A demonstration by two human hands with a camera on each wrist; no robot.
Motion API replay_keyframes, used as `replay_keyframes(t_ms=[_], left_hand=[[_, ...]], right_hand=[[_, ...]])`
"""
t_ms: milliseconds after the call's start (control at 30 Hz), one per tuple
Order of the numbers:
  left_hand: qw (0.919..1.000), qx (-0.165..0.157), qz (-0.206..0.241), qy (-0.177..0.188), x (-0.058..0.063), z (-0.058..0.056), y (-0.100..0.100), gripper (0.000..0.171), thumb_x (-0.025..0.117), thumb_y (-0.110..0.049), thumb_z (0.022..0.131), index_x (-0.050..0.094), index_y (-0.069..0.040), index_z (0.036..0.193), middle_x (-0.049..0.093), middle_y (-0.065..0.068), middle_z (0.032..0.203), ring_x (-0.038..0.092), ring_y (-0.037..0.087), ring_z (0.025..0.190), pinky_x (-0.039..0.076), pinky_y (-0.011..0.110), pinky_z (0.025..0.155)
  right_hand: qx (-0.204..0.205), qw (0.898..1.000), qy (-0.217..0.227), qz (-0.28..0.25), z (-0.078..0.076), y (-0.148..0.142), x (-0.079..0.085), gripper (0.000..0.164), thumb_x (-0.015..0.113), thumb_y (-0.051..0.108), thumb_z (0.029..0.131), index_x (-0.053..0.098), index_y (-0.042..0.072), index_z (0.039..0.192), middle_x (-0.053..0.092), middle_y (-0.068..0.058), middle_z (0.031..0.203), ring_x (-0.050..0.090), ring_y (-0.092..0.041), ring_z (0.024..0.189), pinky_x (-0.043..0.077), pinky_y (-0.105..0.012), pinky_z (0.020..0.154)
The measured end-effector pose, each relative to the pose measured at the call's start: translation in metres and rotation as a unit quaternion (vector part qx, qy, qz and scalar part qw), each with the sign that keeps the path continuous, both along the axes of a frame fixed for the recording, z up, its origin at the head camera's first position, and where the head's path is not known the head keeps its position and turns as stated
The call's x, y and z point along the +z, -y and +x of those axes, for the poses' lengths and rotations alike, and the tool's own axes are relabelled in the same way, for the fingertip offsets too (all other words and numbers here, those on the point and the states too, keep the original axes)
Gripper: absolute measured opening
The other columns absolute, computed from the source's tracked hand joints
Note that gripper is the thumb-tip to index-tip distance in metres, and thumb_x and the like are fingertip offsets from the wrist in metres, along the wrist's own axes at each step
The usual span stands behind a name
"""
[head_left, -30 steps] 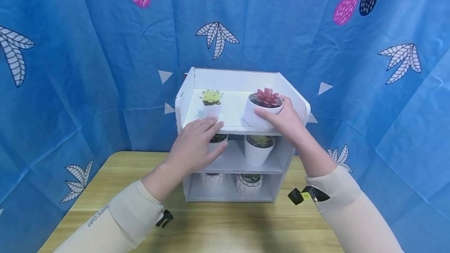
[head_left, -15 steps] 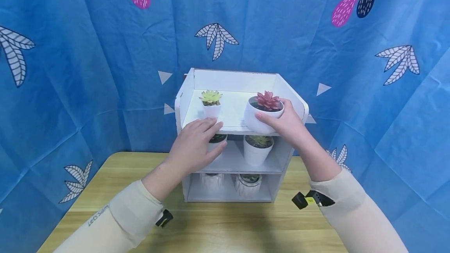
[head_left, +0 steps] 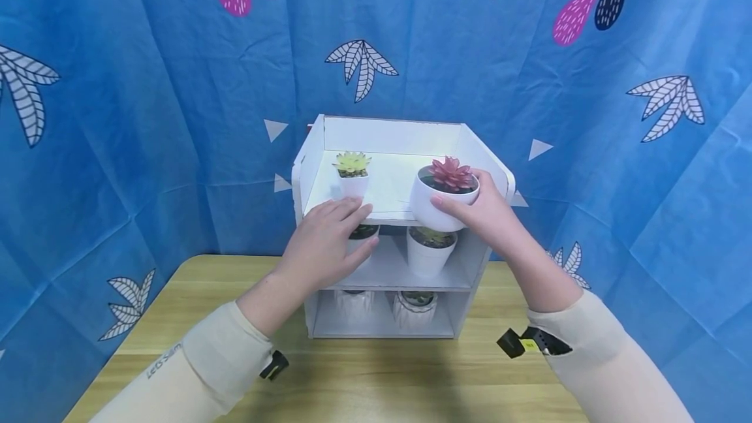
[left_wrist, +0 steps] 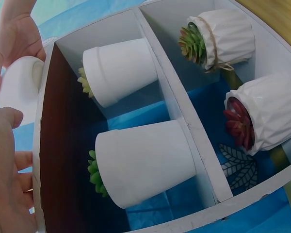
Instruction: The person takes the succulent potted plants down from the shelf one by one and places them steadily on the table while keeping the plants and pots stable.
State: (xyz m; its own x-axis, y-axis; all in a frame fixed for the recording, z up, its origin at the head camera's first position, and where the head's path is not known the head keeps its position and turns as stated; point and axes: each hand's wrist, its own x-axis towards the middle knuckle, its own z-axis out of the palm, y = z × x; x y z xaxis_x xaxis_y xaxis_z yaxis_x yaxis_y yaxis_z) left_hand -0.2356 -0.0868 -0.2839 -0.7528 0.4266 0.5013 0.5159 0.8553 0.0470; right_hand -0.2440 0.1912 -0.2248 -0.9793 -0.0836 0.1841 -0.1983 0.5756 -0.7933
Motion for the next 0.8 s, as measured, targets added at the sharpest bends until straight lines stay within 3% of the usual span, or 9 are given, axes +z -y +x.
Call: replay_keyframes(t_ms=[800], left_hand=[[0.9999, -0.002, -0.008, -0.009, -0.002, -0.001, 0.001, 0.063, 0.056, -0.054, 0.096, 0.052, -0.017, 0.147, 0.05, 0.005, 0.151, 0.043, 0.024, 0.14, 0.029, 0.044, 0.118]], right_hand=[[0.009, 1.0, -0.001, 0.002, 0.024, -0.014, -0.001, 0.099, 0.074, 0.05, 0.086, 0.017, 0.01, 0.157, 0.04, -0.019, 0.149, 0.044, -0.038, 0.132, 0.043, -0.064, 0.101]])
